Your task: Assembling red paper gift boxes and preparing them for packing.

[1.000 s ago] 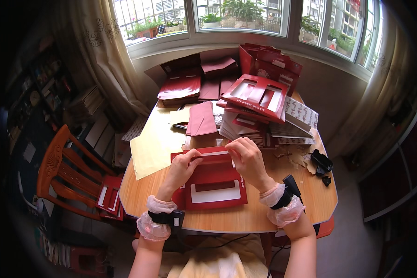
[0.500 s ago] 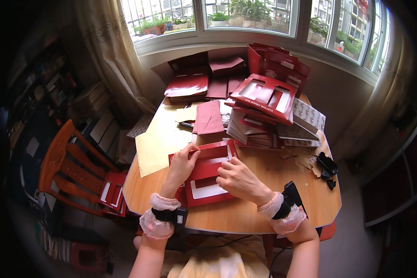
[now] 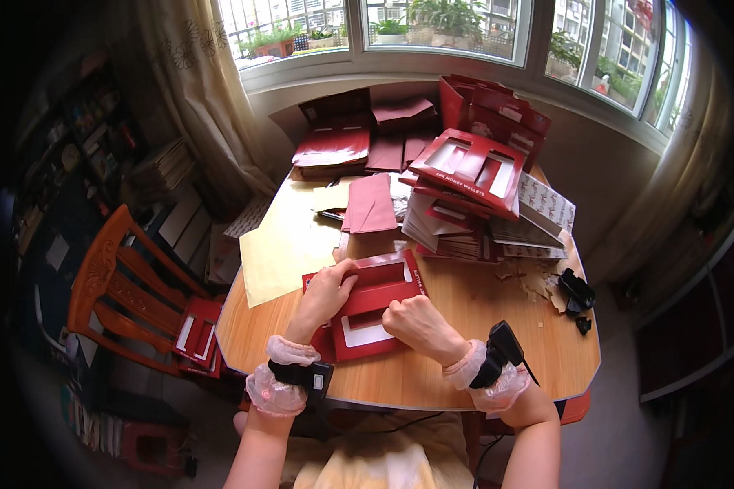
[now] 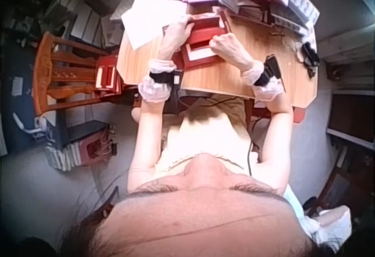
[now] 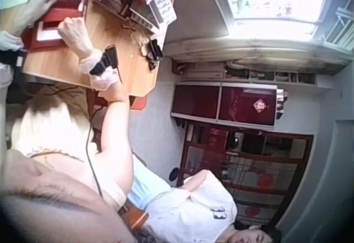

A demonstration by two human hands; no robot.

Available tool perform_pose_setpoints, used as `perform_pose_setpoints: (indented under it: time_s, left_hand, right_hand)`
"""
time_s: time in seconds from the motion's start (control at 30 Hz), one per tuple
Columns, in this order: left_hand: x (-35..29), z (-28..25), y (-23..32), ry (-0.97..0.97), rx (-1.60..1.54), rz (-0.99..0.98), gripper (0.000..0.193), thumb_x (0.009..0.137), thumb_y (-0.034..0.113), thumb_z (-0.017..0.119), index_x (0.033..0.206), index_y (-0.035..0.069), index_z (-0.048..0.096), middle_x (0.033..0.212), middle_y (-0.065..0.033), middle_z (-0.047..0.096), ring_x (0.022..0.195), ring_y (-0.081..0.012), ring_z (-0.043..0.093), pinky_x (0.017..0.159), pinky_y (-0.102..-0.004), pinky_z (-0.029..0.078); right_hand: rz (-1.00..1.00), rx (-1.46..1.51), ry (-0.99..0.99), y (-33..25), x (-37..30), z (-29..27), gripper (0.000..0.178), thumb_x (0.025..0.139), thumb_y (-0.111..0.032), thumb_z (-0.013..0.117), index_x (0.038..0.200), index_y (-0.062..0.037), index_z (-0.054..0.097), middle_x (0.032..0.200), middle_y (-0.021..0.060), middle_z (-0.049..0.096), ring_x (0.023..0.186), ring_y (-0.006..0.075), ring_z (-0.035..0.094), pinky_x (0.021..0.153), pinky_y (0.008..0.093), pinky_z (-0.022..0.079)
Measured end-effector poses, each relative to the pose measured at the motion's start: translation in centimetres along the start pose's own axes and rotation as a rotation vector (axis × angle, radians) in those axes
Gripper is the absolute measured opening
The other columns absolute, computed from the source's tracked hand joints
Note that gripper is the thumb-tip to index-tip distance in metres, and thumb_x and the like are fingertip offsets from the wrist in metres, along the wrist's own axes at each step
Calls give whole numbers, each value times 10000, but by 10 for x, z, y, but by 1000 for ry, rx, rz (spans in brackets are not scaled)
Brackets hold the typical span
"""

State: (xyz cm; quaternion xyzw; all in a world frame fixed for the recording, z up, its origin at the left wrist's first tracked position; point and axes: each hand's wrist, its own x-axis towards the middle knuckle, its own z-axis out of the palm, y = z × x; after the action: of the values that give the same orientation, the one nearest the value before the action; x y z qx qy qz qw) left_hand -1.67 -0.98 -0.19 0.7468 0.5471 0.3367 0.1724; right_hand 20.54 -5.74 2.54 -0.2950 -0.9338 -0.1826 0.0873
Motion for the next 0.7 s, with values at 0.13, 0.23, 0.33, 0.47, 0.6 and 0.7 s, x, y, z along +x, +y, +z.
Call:
perform_pose_setpoints:
  time_s: [0.13, 0.23, 0.33, 0.47, 0.6, 0.7]
  left_hand:
    - [0, 0, -1, -13, 2, -5, 196, 933, 163, 636, 1091, 48, 653, 951, -207, 725, 934, -402, 692, 824, -474, 544]
    - [1, -1, 2, -17, 19, -50, 222, 912, 177, 673, 1096, 53, 663, 961, -198, 730, 939, -395, 695, 830, -470, 542]
    - [1, 0, -1, -3, 40, -104, 244, 890, 190, 706, 1094, 59, 678, 980, -190, 734, 941, -387, 698, 834, -466, 541]
    - [0, 3, -10, 96, 43, -59, 203, 861, 175, 751, 1010, 43, 709, 917, -152, 744, 839, -319, 719, 779, -407, 566]
    - [-2, 2, -5, -4, 97, -112, 206, 838, 155, 771, 1003, 45, 714, 897, -135, 745, 831, -297, 721, 771, -391, 569]
    - [-2, 2, -7, -44, 38, -124, 256, 801, 156, 786, 1015, 51, 692, 946, -149, 725, 943, -325, 694, 825, -438, 544]
  right_hand:
    - [2, 9, 8, 1, 1, 7, 61, 734, -89, 674, 679, -81, 649, 672, 62, 651, 650, 193, 696, 576, 315, 547]
    - [22, 29, -8, 3, 1, 6, 49, 777, -78, 654, 735, -69, 631, 726, 56, 639, 672, 197, 692, 566, 311, 538]
    - [43, 109, 40, 5, 0, -1, 63, 756, -93, 670, 702, -76, 644, 721, 70, 665, 685, 226, 700, 596, 336, 549]
    - [63, 312, 49, 12, -3, -10, 87, 767, -129, 679, 706, -79, 644, 747, 61, 659, 726, 242, 684, 635, 365, 551]
    - [-34, 390, -8, 14, -6, -14, 74, 757, -141, 694, 721, -85, 663, 762, 44, 655, 798, 228, 663, 667, 372, 553]
    - [-63, 404, -49, 12, -7, -7, 71, 752, -144, 701, 731, -83, 673, 773, 38, 653, 826, 226, 656, 672, 371, 556]
